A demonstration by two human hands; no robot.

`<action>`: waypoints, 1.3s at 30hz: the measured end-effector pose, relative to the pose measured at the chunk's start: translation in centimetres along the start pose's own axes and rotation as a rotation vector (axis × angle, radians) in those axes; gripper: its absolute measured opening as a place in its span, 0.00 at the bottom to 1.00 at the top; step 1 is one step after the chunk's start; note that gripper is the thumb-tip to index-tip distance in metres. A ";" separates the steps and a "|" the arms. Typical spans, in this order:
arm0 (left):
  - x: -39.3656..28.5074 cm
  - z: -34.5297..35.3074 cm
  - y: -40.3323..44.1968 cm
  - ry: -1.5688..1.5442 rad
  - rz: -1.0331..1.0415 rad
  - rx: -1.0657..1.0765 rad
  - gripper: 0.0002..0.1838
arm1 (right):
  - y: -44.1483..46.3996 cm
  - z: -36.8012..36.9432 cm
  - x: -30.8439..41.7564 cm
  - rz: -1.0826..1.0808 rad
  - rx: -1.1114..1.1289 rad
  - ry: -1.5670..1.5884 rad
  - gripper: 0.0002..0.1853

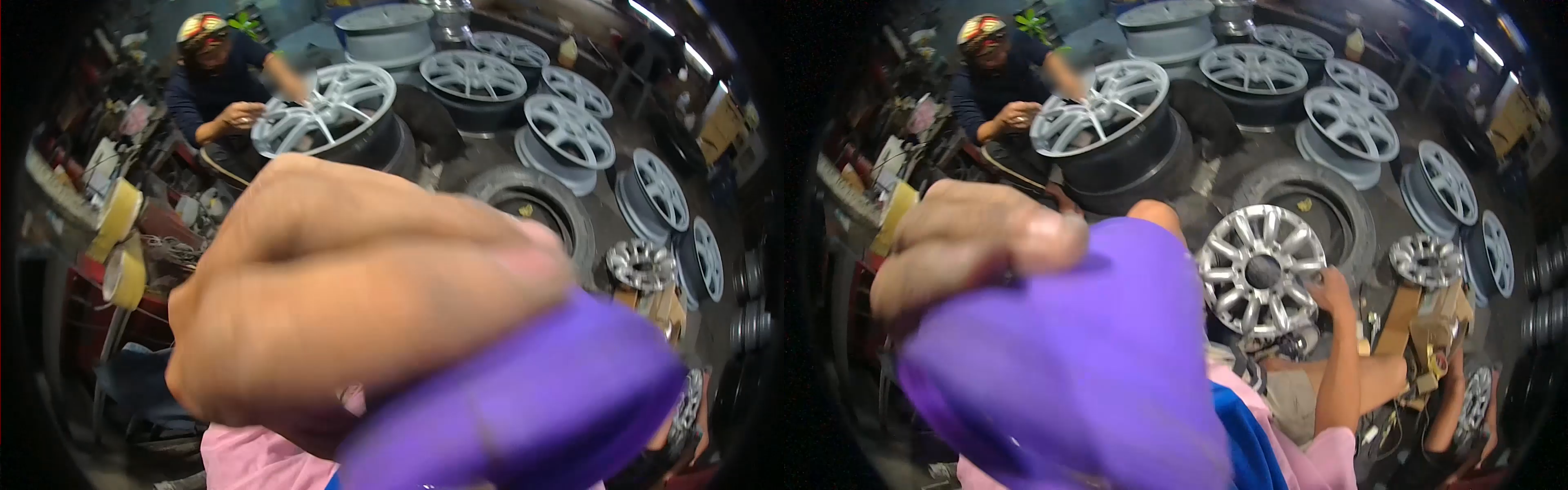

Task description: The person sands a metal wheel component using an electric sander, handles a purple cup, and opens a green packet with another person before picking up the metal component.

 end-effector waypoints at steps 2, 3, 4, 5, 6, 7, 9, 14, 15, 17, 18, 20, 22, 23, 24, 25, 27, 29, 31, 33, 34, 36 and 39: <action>1.1 0.4 -0.1 0.008 -0.013 -0.004 0.33 | 0.4 2.4 0.2 -0.044 0.054 0.022 0.22; 1.5 0.7 -0.2 0.017 -0.014 -0.008 0.33 | 0.5 2.7 1.6 0.003 0.112 0.043 0.21; 2.0 0.8 -0.4 0.023 -0.019 -0.011 0.33 | 0.7 3.5 2.4 0.008 0.131 0.095 0.19; 2.4 1.0 -0.4 0.026 -0.024 -0.014 0.33 | 0.9 4.3 3.1 -0.001 0.162 0.059 0.18; 2.8 1.1 -0.6 0.032 -0.029 -0.015 0.33 | 1.3 6.1 2.3 -0.037 0.159 0.057 0.17; 3.2 1.0 -0.7 0.039 -0.032 -0.022 0.33 | 1.3 7.5 1.9 -0.086 0.160 -0.036 0.17; 4.1 0.8 -1.1 0.052 -0.050 -0.038 0.33 | 1.0 9.6 2.5 -0.050 0.197 -0.122 0.21; 7.3 0.8 -2.3 0.082 -0.197 -0.097 0.33 | -0.7 15.6 9.1 -0.192 0.302 -0.387 0.43; 8.2 1.2 -2.6 0.066 -0.277 -0.099 0.33 | -1.0 17.0 9.0 -0.171 0.255 -0.401 0.43; 10.1 2.3 -3.4 0.027 -0.490 -0.078 0.35 | -1.0 18.3 9.7 -0.137 0.207 -0.383 0.43; 11.1 3.0 -4.0 0.005 -0.606 -0.061 0.38 | -1.0 17.9 10.1 -0.112 0.203 -0.354 0.42; 14.6 4.7 -6.6 0.027 -0.723 -0.058 0.39 | -1.2 17.0 10.5 -0.074 0.224 -0.240 0.39; 17.8 7.1 -10.0 0.006 -0.812 -0.050 0.39 | -1.6 17.4 9.1 -0.115 0.163 -0.269 0.40; 19.6 8.3 -12.2 0.040 -0.854 0.016 0.42 | -1.6 17.3 9.1 -0.130 0.168 -0.271 0.40; 21.5 9.5 -14.8 0.072 -0.896 0.081 0.44 | -1.8 17.2 9.1 -0.132 0.179 -0.339 0.40; 23.5 11.0 -17.7 0.084 -0.952 0.126 0.45 | -1.8 17.1 9.1 -0.134 0.189 -0.406 0.41; 27.4 14.0 -24.1 0.153 -1.034 0.234 0.45 | -1.9 17.9 8.9 -0.113 0.179 -0.412 0.42; 30.0 16.3 -29.4 0.264 -1.140 0.363 0.45 | -2.0 18.4 8.8 -0.084 0.177 -0.377 0.39; 31.6 17.9 -33.1 0.370 -1.330 0.531 0.49 | -2.1 18.6 9.0 -0.074 0.207 -0.370 0.38; 32.2 18.9 -35.9 0.444 -1.424 0.595 0.50 | -2.4 18.6 9.0 -0.053 0.236 -0.342 0.33; 32.3 19.2 -37.1 0.518 -1.501 0.660 0.51 | -2.6 18.7 9.0 -0.055 0.250 -0.346 0.33; 32.3 19.6 -39.3 0.503 -1.561 0.664 0.52 | -2.6 18.6 9.1 -0.040 0.262 -0.327 0.32; 32.7 20.4 -43.0 0.453 -1.670 0.659 0.56 | -2.9 18.5 8.9 -0.050 0.251 -0.318 0.30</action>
Point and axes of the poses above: each hand's wrist, its own y-axis towards the middle knuckle, its own z-axis out of the palm, x = y × z, the point moved 1 cm from there along y, towards the middle knuckle, and after that the axes turned 4 degrees about y, right-handed, at the moved point
